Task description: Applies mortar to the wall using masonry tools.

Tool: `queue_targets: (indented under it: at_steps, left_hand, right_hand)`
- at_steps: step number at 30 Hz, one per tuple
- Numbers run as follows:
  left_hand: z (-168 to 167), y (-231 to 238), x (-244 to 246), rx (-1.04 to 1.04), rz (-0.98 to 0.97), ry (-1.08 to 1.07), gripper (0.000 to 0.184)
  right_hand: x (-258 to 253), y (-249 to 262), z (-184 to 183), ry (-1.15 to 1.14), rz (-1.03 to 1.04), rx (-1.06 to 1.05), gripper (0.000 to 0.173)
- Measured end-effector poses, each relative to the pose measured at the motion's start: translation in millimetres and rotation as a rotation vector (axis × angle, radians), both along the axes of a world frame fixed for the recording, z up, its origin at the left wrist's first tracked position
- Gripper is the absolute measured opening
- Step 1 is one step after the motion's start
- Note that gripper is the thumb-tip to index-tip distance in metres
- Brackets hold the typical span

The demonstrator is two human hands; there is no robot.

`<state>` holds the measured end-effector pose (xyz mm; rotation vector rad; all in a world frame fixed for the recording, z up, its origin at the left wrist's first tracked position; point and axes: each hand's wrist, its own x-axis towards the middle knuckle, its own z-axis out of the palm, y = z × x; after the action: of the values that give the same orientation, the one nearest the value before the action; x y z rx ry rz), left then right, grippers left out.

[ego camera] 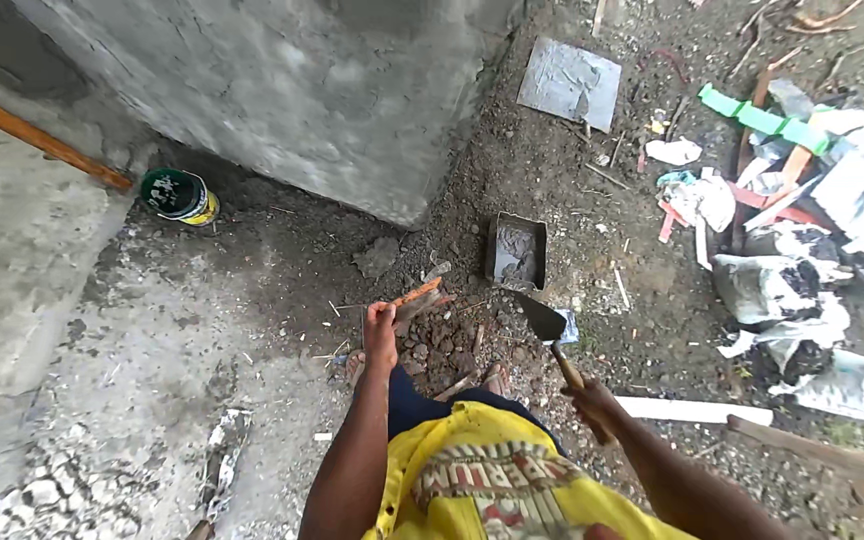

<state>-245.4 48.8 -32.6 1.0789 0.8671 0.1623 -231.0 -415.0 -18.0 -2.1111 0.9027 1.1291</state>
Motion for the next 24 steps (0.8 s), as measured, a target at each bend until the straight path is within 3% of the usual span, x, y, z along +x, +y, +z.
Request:
queue_targets:
  at_steps: [5,8,11,14,17,21,24]
  left_hand:
    - [-39,74,-19,-0.12,0.101,0.274,0.031]
    - [-48,103,-27,-0.189,0.171,0.297,0.032]
    - [-64,113,-35,-0.243,0.141,0.334,0.03]
    - [-83,105,-46,-0.273,0.023,0.4,0.03]
    - [-109,88,-61,-0.263,-0.079,0.467,0.03]
    - [-152,63,-74,-0.196,-0.016,0.541,0.031]
    - [-186,45,-79,-0.179,0.051,0.591,0.028]
  right_hand:
    - [-16,76,35,-0.006,-0.025,-0.044,0.039]
    - [6,128,43,0.002,0.087,-0.02,0.044]
    - [51,188,29,0.035,0.271,0.034,0.051]
    - [111,258,-17,0.034,0.481,0.072,0.053]
    - [174,334,-88,0.021,0.656,0.037,0.053]
    - [258,414,-200,-0.021,0.765,0.057,0.053]
    - [306,445,-288,-0.052,0.79,0.028,0.052]
